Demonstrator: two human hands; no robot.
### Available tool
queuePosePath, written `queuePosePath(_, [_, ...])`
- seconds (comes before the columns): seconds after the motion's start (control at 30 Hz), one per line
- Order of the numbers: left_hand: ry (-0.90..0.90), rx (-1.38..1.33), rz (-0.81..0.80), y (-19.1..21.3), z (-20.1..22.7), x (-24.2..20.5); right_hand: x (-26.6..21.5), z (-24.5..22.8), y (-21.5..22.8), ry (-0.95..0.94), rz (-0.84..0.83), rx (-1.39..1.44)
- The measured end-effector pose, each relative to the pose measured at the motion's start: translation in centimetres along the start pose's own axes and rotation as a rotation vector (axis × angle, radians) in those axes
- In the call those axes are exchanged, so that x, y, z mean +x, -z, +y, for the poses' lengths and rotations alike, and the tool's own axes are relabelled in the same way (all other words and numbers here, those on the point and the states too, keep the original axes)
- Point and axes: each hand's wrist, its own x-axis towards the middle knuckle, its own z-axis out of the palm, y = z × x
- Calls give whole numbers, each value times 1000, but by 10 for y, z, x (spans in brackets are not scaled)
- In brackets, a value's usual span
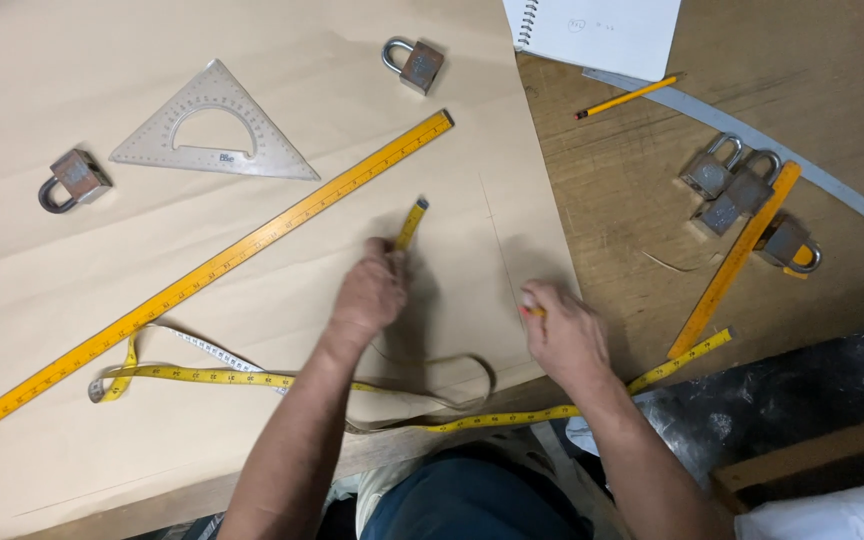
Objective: The person measures and marks a large piece of beige fabric on a wooden workbench using a yellow ruler, a flexible measuring tape, a set square, and a pencil. They draw straight lines and curved patterns on the fabric, using padlocks to hold the material in place.
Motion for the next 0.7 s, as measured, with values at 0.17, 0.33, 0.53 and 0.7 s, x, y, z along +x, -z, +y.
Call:
queuePosePath(0.17, [-75,438,-87,32,14,3,42,-48,7,-74,-356,-259])
queuePosePath(0.33, [5,393,-71,28,63,29,79,-53,-9,-100,-488,-259])
queuePosePath(0.53, [-86,488,-113,35,87,34,90,-35,-35,-126,-510,-322])
queuePosePath(0.7, [-97,505,-114,38,93,34,91,-33,-40,-134,-487,-337])
